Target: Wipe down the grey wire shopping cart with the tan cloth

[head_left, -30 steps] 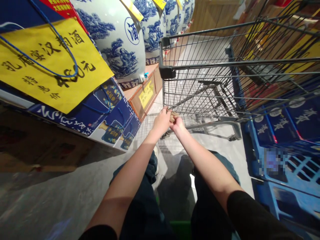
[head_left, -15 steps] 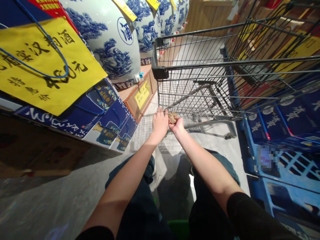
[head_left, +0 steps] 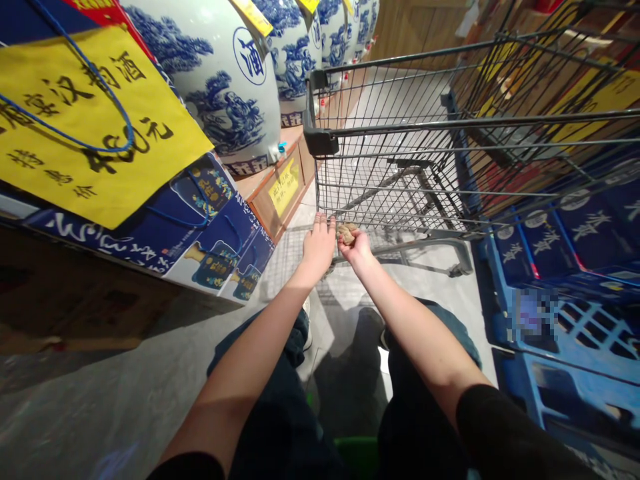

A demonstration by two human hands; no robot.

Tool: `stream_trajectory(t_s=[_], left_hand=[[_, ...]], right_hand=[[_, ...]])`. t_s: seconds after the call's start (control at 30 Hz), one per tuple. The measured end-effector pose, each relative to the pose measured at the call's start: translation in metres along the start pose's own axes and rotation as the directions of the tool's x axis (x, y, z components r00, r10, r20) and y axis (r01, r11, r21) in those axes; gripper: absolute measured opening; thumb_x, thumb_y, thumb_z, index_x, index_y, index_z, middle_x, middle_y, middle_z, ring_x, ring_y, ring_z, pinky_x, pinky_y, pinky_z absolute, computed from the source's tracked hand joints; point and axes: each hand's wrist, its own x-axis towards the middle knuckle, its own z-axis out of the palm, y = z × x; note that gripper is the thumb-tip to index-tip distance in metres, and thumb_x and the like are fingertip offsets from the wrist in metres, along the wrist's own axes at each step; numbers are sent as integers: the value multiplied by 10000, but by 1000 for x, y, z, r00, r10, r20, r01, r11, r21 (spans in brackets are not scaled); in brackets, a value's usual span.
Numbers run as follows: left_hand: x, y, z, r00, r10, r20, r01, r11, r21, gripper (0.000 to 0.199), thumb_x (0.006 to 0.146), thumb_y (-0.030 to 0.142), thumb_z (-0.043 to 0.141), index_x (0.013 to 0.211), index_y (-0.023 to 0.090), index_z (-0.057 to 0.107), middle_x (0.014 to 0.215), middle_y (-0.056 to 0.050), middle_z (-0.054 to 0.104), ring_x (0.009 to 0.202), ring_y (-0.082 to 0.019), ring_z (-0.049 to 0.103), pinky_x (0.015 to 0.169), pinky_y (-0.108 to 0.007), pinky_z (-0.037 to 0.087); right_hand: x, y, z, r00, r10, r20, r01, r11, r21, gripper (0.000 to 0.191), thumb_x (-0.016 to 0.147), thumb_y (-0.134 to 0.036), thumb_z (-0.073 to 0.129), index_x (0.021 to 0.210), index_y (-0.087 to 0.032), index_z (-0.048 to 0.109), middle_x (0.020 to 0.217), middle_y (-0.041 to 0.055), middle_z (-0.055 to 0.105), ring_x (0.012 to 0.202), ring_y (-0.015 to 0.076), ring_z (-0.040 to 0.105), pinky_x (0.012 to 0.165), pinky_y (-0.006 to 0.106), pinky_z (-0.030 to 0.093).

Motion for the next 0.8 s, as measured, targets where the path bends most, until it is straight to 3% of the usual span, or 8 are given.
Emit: stream_trajectory(t_s=[0.23,0.4,0.57,0.67,0.8], left_hand=[[-1,3,-7,1000,-12,24,13,1000,-20,607,993,23,339,1590,50,443,1651,-304,400,1595,-362,323,1142,-518,496],[-1,5,-9,999,-22,36,24,999,-39,610,993,25,313,1590,27,440,1650,-330,379,1601,-392,301,1141,-556,486],[1,5,-6,1000,-27,7,28,998,-53,601,990,42,323,1574,34,465,1613,-319,444,1583,-387,335,1136,-546,488],[1,7,-9,1000,-25,12,25,1000,-11,610,982,40,331,1577,40,465,1615,-310,449,1576,-382,351,1129,-542,498],[0,14,-21,994,-48,101,36,993,111,624,994,41,317,1611,12,403,1648,-322,387,1591,-383,319,1123,-538,511]], right_hand=[[1,-15,-1,1000,-1,-9,0,1000,-4,212,927,-77,374,834,-211,511,605,-13,623,470,95,549,440,146,453],[-8,-13,-12,1000,-25,-14,25,1000,-15,215,934,-123,346,859,-210,528,587,-20,598,405,99,472,372,160,354],[1,-23,-13,997,-52,-59,51,999,-17,226,940,-92,325,858,-220,492,585,-31,585,447,95,527,433,146,430],[8,-27,-14,997,-72,-29,72,997,-24,175,929,-124,378,857,-220,506,615,-12,616,468,112,537,417,164,425],[13,-23,-26,992,-130,-6,129,991,-45,100,917,-191,452,844,-230,507,625,-12,623,447,126,497,373,180,371]])
